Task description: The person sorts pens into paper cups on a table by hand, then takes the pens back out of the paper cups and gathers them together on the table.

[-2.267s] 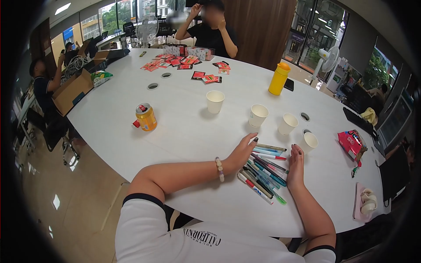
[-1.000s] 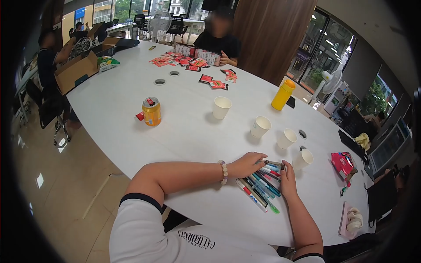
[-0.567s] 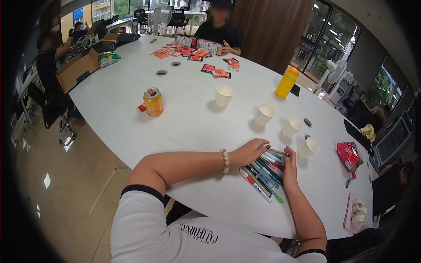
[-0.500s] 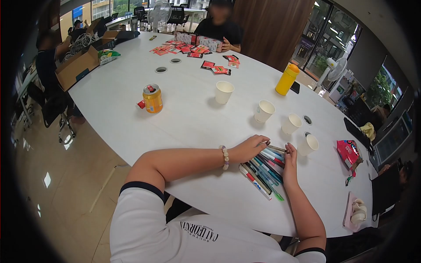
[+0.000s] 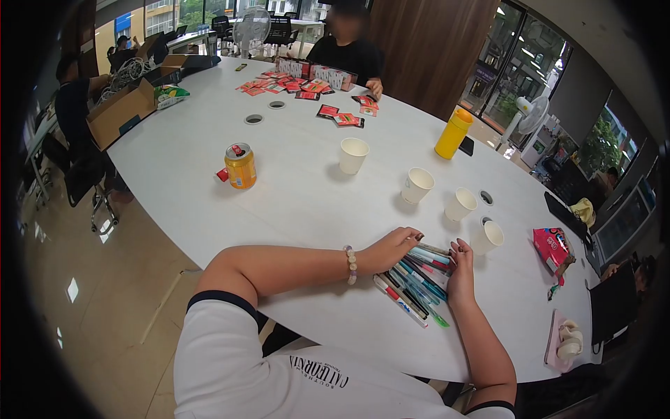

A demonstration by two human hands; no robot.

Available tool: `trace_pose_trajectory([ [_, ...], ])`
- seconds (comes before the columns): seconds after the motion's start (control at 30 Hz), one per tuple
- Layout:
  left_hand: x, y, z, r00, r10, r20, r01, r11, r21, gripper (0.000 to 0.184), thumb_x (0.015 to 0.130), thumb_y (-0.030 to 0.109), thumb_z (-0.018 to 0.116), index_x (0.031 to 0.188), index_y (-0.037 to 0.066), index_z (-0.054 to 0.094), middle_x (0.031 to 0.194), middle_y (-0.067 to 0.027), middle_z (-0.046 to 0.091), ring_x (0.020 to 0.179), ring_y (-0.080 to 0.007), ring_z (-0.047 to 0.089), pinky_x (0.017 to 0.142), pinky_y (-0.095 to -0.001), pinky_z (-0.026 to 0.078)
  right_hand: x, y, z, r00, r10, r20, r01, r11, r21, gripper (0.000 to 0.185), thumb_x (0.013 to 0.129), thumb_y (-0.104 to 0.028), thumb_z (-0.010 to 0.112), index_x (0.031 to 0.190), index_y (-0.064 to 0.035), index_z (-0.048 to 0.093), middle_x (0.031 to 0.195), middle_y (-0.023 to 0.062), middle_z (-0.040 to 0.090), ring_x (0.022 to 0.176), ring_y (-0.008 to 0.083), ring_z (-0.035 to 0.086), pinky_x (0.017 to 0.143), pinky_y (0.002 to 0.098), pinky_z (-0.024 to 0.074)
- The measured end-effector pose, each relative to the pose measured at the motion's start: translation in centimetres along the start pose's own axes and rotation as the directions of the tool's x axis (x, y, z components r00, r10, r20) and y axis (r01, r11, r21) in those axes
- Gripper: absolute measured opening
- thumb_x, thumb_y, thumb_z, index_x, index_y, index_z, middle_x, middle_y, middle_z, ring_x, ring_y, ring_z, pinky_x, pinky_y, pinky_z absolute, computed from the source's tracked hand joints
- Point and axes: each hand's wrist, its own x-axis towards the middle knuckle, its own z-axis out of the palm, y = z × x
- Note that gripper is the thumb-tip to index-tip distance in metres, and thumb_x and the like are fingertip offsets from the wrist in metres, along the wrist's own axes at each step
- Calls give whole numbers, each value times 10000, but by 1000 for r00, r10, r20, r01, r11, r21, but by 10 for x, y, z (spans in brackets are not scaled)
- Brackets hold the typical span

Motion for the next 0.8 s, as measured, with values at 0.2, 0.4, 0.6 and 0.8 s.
trace_pose_trajectory([
  [0.2,-3,-1,-1,985,148,83,-163,963,217,359,929,190,396,1246,22,413,1221,-163,420,1198,-276,366,1017,-354,293,-26,-3,-10,974,-120,194,148,979,-138,472,883,-216,445,1306,-48,318,1375,167,288,1285,279,264,1058,352,210],
  [0.4,-7,0,1,994,75,82,-95,958,269,379,923,197,405,1281,71,395,1378,-203,266,1304,-338,223,1064,-398,223,-57,-18,-15,570,-367,735,812,390,-434,740,728,-371,654,1319,-70,326,1375,199,282,1281,399,249,1039,545,136],
  [0.6,-18,7,0,993,31,117,-59,968,244,432,938,211,387,1353,122,307,1446,-234,101,1355,-361,84,1083,-422,160,-56,-22,-13,584,-134,800,795,294,-531,774,670,-453,708,1288,-96,408,1360,159,338,1285,360,274,1023,580,133],
  [0.8,-21,6,6,995,39,97,-63,964,258,437,948,213,368,1366,120,278,1447,-244,70,1353,-388,55,1084,-438,146,-46,-30,-12,634,-40,772,742,313,-593,659,735,-356,676,1291,-111,422,1334,114,405,1268,292,331,1043,540,157],
])
